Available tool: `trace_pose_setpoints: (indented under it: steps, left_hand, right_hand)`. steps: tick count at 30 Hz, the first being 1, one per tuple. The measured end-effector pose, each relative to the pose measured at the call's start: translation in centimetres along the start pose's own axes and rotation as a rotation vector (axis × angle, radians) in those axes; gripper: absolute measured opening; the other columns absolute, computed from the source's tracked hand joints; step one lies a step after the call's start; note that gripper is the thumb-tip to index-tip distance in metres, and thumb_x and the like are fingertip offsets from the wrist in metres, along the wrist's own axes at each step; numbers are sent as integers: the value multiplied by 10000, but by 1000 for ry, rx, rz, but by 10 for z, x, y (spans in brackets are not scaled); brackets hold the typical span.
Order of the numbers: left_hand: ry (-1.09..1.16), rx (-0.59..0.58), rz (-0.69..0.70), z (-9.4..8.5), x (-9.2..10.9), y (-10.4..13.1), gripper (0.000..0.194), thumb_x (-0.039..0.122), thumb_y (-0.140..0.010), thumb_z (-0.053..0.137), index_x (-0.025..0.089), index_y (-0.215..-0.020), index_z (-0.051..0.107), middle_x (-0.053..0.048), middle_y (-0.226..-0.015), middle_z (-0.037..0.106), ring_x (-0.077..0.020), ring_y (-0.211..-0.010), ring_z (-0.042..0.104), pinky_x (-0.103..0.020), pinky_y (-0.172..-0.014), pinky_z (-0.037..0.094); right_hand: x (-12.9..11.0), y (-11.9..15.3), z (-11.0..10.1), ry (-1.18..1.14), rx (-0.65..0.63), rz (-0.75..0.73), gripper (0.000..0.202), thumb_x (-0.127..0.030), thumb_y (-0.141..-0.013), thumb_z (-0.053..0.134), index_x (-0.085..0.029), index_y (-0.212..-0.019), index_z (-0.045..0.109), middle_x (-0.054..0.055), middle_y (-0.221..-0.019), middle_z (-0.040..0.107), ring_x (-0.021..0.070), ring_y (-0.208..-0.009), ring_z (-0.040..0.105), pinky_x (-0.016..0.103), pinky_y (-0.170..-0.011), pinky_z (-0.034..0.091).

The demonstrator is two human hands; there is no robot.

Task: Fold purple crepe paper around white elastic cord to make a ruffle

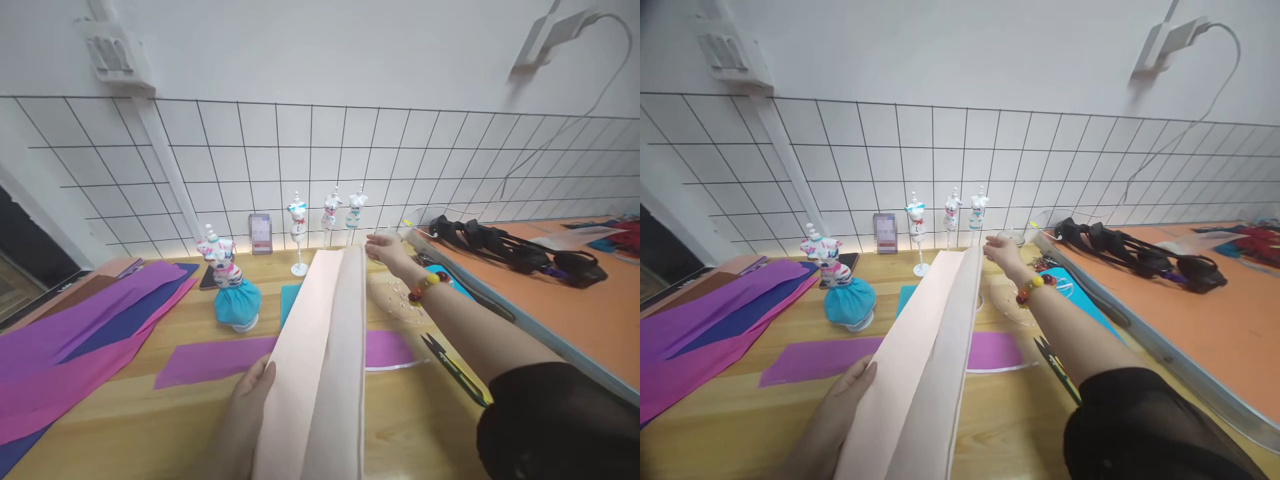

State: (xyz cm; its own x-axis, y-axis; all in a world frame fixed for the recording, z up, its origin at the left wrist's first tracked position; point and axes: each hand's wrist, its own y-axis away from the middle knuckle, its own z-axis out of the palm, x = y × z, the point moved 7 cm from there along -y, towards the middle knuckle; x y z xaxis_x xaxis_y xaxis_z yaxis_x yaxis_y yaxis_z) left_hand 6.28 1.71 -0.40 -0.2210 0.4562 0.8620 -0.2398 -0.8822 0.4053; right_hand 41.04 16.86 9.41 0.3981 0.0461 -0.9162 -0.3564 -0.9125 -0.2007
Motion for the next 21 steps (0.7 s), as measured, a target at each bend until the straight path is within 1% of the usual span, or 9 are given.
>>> trace_pose_setpoints:
  steps: [3,7,9,11,13,15,17,18,21]
  left_hand:
    - [38,14,-16,10,-17,-10,485,428,-714,639,227,-1145,547,-77,-1034,677,-242,-891,651,-341,-728,522]
    - [75,-34,-42,22,-27,-12,500,381,-697,653,219,-1159,552,-101,-1120,642,-261,-967,627,-372,-799,509]
    - [83,-86,-62,28,-25,-8,537,318,-689,667,224,-1198,525,-106,-1188,604,-265,-1020,603,-376,-842,494]
    - [106,-156,-84,37,-22,-1,627,262,-679,676,232,-1268,461,-110,-1248,561,-269,-1064,578,-379,-872,480]
    - [145,-224,-102,46,-21,5,747,235,-672,683,247,-1346,360,-114,-1281,534,-272,-1078,569,-385,-883,473]
    - [172,-264,-113,55,-25,8,856,231,-671,688,271,-1401,242,-114,-1297,519,-271,-1076,570,-387,-887,468]
    - [171,-267,-112,61,-31,8,942,237,-664,700,288,-1424,146,-114,-1309,506,-266,-1069,574,-376,-878,472]
    - [163,-264,-102,63,-34,7,974,243,-662,704,293,-1429,105,-113,-1317,498,-258,-1069,573,-364,-870,474]
    - [44,-278,-44,65,-34,6,1024,276,-678,694,284,-1433,4,-115,-1265,540,-225,-1004,603,-315,-815,489]
  right_hand:
    - [13,3,6,-14,-34,47,533,-282,-793,598,-71,-1261,456,181,-1135,587,170,-826,653,302,-715,528]
    - [24,40,2,16,-105,86,484,-276,-756,639,-81,-1187,535,167,-1122,604,185,-842,644,312,-724,526]
    - [26,70,-3,36,-144,99,409,-262,-749,640,-110,-1125,583,127,-1080,630,170,-816,644,287,-704,527]
    - [28,107,-8,56,-174,126,343,-264,-759,620,-135,-1076,608,90,-977,661,147,-727,647,255,-627,526]
    - [34,146,-12,73,-203,170,330,-283,-772,590,-119,-1059,600,66,-829,672,130,-576,626,243,-504,501]
    - [41,185,-14,90,-233,212,320,-308,-781,565,-107,-1027,601,49,-732,666,140,-532,612,231,-431,460]
    - [50,221,-12,107,-328,284,329,-337,-820,499,-133,-1064,583,12,-650,649,150,-558,624,229,-451,461]
    - [53,236,-13,132,-330,304,341,-347,-839,461,-133,-1077,579,-3,-594,628,152,-536,614,236,-456,460]
    - [46,268,-19,304,-260,197,324,-353,-850,442,-158,-1053,603,18,-647,643,171,-571,610,264,-514,476]
